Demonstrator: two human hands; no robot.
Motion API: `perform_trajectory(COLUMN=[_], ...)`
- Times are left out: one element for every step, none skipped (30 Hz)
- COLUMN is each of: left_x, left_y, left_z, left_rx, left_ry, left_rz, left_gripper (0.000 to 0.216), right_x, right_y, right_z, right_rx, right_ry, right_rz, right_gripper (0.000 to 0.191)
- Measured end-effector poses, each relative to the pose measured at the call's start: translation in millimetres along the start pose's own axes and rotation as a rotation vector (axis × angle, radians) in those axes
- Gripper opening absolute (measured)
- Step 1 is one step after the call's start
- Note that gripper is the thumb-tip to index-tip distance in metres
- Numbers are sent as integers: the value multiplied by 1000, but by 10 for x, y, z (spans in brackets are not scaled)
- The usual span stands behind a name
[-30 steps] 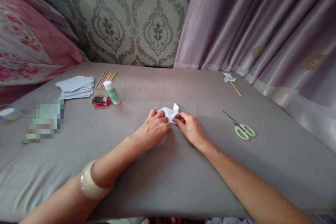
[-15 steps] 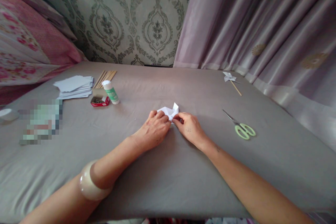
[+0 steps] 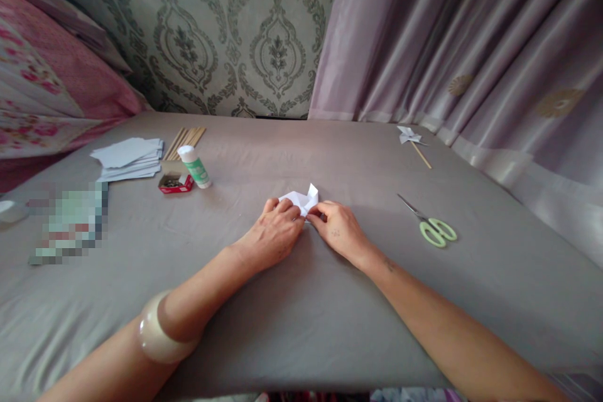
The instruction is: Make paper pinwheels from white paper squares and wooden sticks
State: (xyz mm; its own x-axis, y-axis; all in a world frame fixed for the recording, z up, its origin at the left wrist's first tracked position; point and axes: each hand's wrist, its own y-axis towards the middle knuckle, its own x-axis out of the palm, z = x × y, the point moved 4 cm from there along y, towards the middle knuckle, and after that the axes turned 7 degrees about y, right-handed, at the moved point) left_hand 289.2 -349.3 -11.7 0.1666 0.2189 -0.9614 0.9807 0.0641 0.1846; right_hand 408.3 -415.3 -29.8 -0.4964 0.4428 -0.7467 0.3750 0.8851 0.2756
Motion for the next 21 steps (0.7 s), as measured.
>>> perform_trajectory(left_x=[1, 3, 4, 5, 6, 7, 10, 13, 18, 22, 25, 27, 26, 23, 18, 13, 7, 2, -3, -6, -6], left_y=[-1, -2, -3, -4, -5, -5, -5, -6, -6, -6, -6, -6, -6, -5, -3, -1, 1, 2, 4, 4, 4], left_z=[-2, -2, -3, -3, -4, -4, -5, -7, -8, -9, -9, -9, -8, -6, -5, -5, -5, -4, -4, -2, -1], left_rx=[1, 4, 6, 8, 9, 9, 7, 4, 0, -1, -3, -2, -1, -1, -3, -8, -14, -19, -24, -26, -25], left_ry=[3, 6, 10, 13, 15, 14, 13, 10, 8, 6, 4, 3, 2, 0, -4, -7, -10, -13, -14, -15, -16], left_rz=[2, 3, 5, 7, 10, 12, 12, 9, 3, -3, -9, -12, -14, -15, -18, -25, -34, -45, -55, -63, -68], left_gripper=[23, 23, 23, 23, 23, 23, 23, 24, 24, 24, 25, 25, 26, 26, 27, 27, 27, 28, 28, 28, 28], right_x=[1, 2, 2, 2, 2, 1, 0, 0, -1, -1, 0, 1, 3, 6, 9, 12, 16, 19, 22, 26, 29], right_y=[1, 1, 2, 2, 2, 2, 2, 1, 0, -1, -2, -2, -2, -2, 0, 1, 2, 4, 4, 4, 3], right_z=[2, 4, 3, 1, -1, -3, -4, -5, -5, -6, -4, -2, 1, 4, 7, 9, 10, 12, 15, 19, 22], right_rx=[1, 2, 3, 4, 5, 7, 8, 8, 7, 6, 7, 10, 15, 20, 24, 25, 23, 22, 21, 21, 20], right_ry=[-3, -7, -9, -9, -9, -10, -11, -13, -14, -15, -16, -17, -18, -22, -25, -27, -28, -26, -23, -17, -9], right_rz=[-4, -9, -15, -21, -26, -30, -30, -28, -26, -22, -20, -18, -19, -21, -23, -24, -24, -22, -19, -19, -20], right_gripper=[8, 8, 8, 8, 8, 8, 8, 9, 9, 9, 9, 8, 8, 7, 7, 7, 7, 7, 7, 8, 8])
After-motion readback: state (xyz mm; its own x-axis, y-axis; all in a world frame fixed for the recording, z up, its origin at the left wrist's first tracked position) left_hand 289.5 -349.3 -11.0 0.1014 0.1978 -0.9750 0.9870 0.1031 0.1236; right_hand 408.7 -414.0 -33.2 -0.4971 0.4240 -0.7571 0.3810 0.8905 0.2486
